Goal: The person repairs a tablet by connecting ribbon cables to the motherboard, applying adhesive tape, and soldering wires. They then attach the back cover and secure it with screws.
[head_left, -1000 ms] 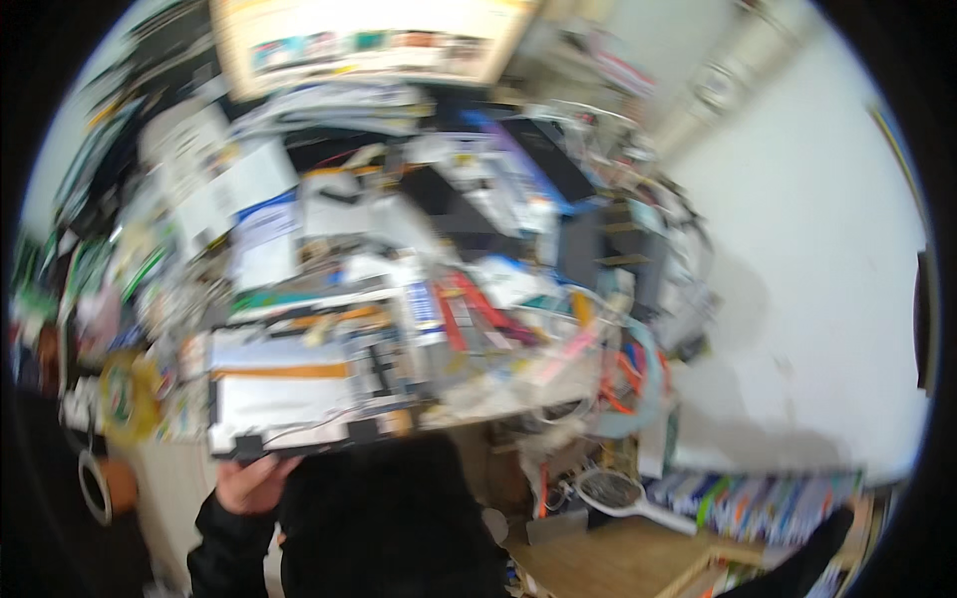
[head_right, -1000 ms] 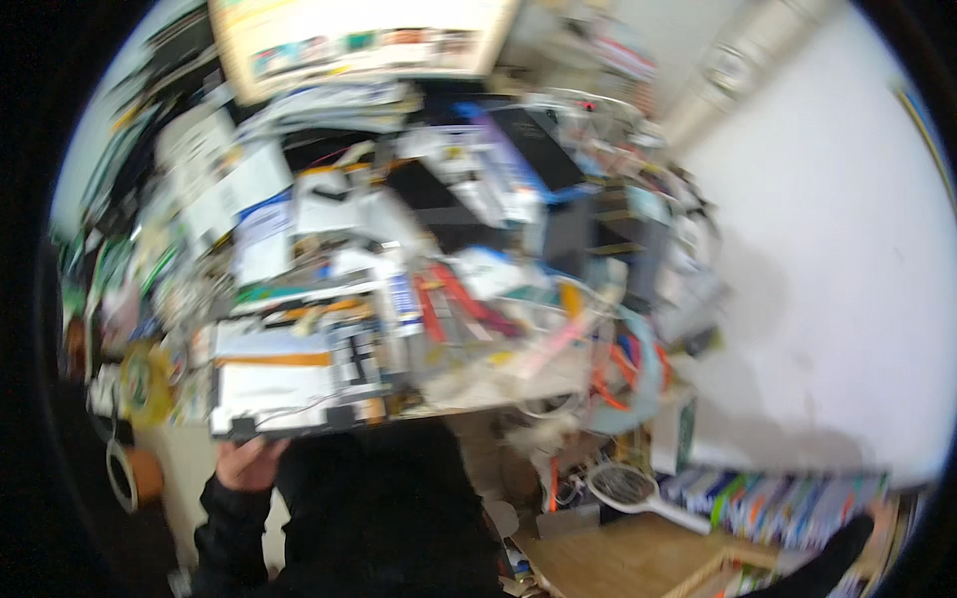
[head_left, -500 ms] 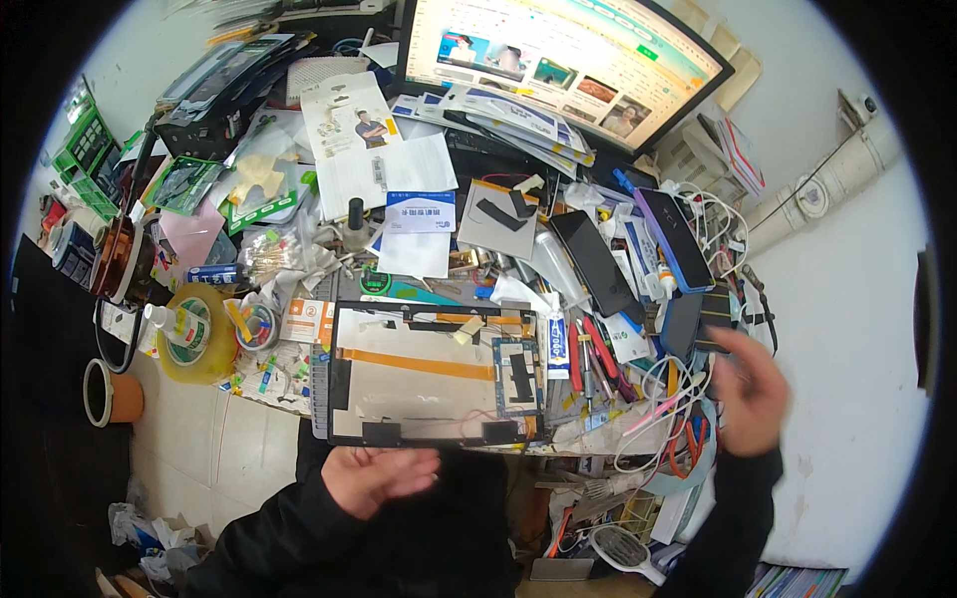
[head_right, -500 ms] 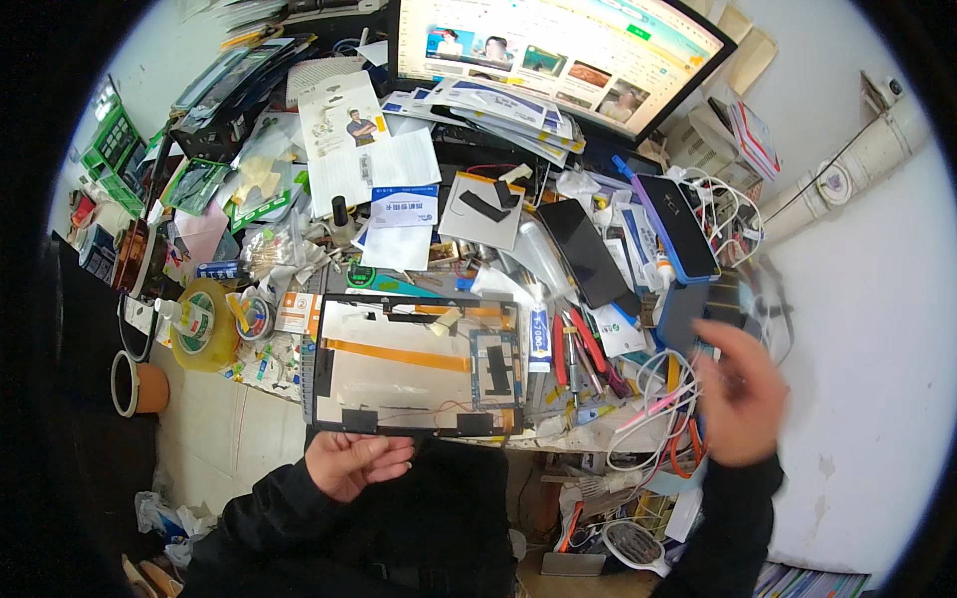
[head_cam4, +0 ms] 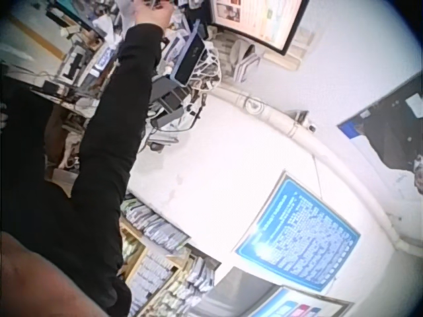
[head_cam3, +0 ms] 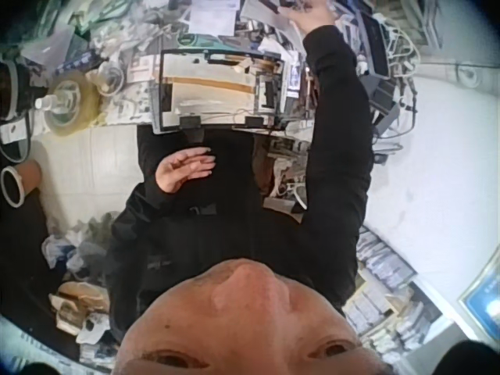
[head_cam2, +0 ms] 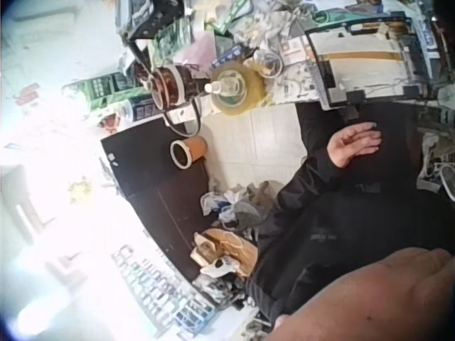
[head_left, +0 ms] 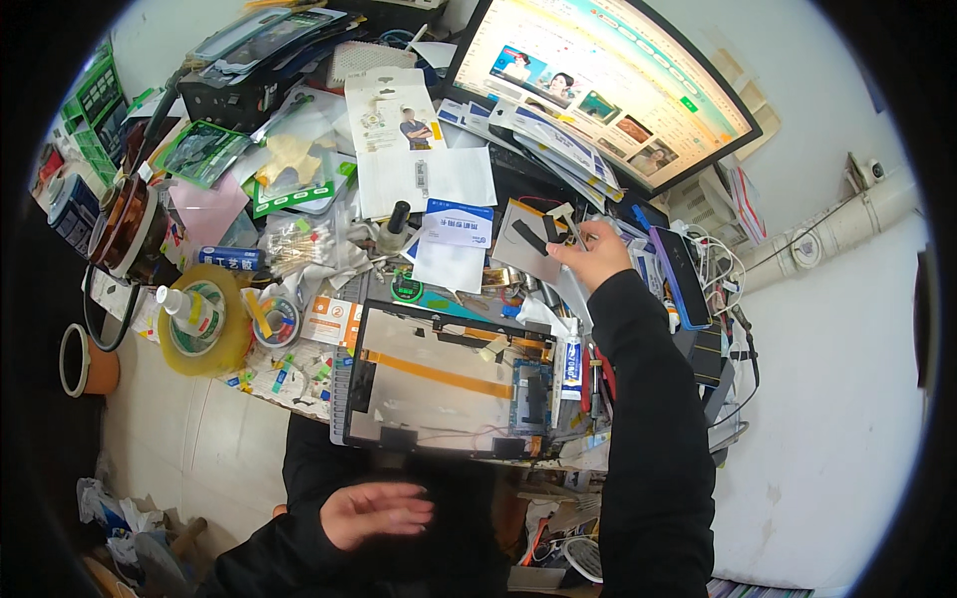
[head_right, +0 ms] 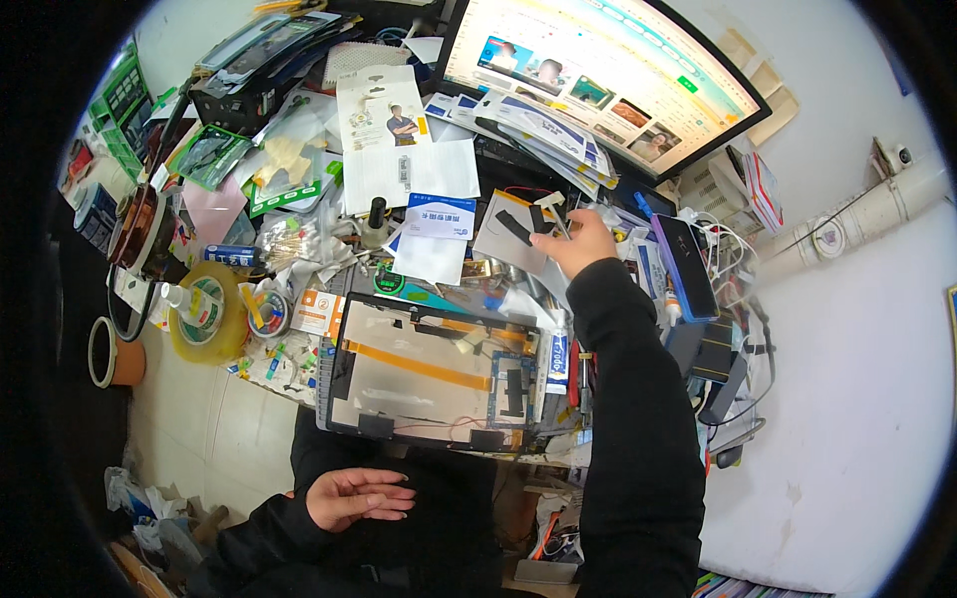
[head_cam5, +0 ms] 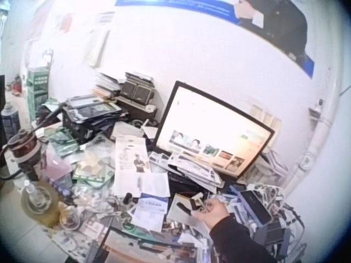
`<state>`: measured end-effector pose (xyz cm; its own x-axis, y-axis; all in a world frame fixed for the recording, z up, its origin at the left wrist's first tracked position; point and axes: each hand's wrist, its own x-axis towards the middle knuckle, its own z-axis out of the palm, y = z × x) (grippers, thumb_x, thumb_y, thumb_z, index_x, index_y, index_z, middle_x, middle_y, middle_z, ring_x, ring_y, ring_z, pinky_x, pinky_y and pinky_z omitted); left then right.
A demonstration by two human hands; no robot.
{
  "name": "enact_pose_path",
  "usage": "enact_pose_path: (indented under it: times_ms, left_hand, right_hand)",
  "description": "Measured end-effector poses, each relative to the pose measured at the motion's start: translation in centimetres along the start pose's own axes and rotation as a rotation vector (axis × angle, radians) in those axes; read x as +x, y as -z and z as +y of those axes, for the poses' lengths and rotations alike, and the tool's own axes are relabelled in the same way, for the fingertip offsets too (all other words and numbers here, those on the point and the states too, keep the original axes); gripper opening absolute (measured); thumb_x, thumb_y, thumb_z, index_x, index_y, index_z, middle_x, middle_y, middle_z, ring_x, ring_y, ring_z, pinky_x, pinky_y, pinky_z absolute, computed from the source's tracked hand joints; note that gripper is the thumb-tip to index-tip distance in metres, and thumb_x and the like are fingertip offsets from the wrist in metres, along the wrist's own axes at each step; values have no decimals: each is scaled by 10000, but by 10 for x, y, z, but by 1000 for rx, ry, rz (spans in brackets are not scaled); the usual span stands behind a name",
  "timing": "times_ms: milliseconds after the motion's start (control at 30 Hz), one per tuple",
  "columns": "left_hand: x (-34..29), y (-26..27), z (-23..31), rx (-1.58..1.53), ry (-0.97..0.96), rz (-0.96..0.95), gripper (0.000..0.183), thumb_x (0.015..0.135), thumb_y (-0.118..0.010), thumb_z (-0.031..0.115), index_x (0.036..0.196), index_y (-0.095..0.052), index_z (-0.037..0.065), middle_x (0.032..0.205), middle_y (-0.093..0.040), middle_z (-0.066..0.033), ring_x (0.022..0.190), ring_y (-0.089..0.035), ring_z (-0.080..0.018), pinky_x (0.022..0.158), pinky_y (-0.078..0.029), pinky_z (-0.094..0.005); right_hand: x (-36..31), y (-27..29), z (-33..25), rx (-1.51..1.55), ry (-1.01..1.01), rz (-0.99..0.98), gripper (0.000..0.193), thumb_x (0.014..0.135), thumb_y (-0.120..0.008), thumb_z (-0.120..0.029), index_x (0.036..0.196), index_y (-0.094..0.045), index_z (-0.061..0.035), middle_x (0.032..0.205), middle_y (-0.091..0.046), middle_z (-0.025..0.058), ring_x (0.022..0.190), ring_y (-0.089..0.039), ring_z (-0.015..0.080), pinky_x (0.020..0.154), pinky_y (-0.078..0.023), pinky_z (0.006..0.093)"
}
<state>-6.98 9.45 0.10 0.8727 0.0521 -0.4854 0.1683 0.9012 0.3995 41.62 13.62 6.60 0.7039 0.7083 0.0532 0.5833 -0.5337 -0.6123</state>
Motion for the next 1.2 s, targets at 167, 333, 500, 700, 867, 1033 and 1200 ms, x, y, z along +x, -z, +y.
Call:
enact_pose_path:
  times_ms: [167, 333, 500, 700, 867, 1033, 1200]
  left_hand:
    - [1, 10, -9, 29, -36, -23, 423, 1066, -501, 8, 1483, -465, -54, 1419, -592, -267, 1306, -609, -367, 1118, -497, -456]
    - [3, 8, -10, 74, -3, -30, 419, 1070, -501, 12, 1482, -465, -47, 1413, -599, -260, 1308, -609, -358, 1112, -502, -444]
    - [0, 9, -15, 83, -21, -67, 438, 1074, -483, 4, 1508, -435, -37, 1447, -573, -257, 1337, -585, -355, 1126, -487, -445]
    - [-4, 2, -8, 148, -124, -217, 479, 1065, -506, 3, 1533, -407, -25, 1482, -540, -256, 1357, -567, -350, 1126, -486, -449]
    - [0, -24, 18, 93, -252, -316, 565, 996, -588, -97, 1529, -421, -15, 1450, -581, -207, 1337, -584, -301, 1129, -484, -421]
    - [27, -70, 49, 26, -545, -236, 756, 968, -616, -98, 1623, -275, 68, 1578, -449, -195, 1461, -448, -277, 1177, -408, -440]
    - [57, -111, 56, -198, -718, -98, 604, 1088, -486, 345, 1572, -312, 29, 1527, -486, -172, 1410, -488, -327, 1167, -387, -497]
  right_hand:
    - [18, -2, 10, 267, -107, -62, 804, 695, -944, -88, 1335, -497, 107, 1083, -727, 208, 934, -722, 233, 849, -560, 341]
    - [13, -6, -2, 89, -67, 9, 869, 668, -952, -88, 1372, -478, 101, 1068, -726, 185, 948, -716, 236, 854, -560, 344]
    - [3, -7, -19, 241, -136, 14, 876, 643, -953, -132, 1371, -515, 79, 1199, -691, 217, 999, -715, 267, 899, -565, 336]
    - [-15, 5, -40, 411, -94, -181, 215, 856, -827, -198, 928, -747, -12, 741, -691, 9, 572, -566, 76, 521, -413, 251]
    - [-69, 23, -75, 828, -83, -116, 128, 936, -755, -132, 978, -649, -74, 789, -634, -29, 595, -535, 43, 499, -361, 215]
    - [-166, 30, -109, 860, -97, -198, 218, 972, -734, -132, 1150, -652, -36, 908, -664, -24, 715, -568, 41, 601, -433, 194]
    - [-231, 12, -114, 945, -106, -500, 431, 961, -718, -36, 1360, -560, 11, 1173, -698, 61, 1048, -640, 95, 910, -497, 256]
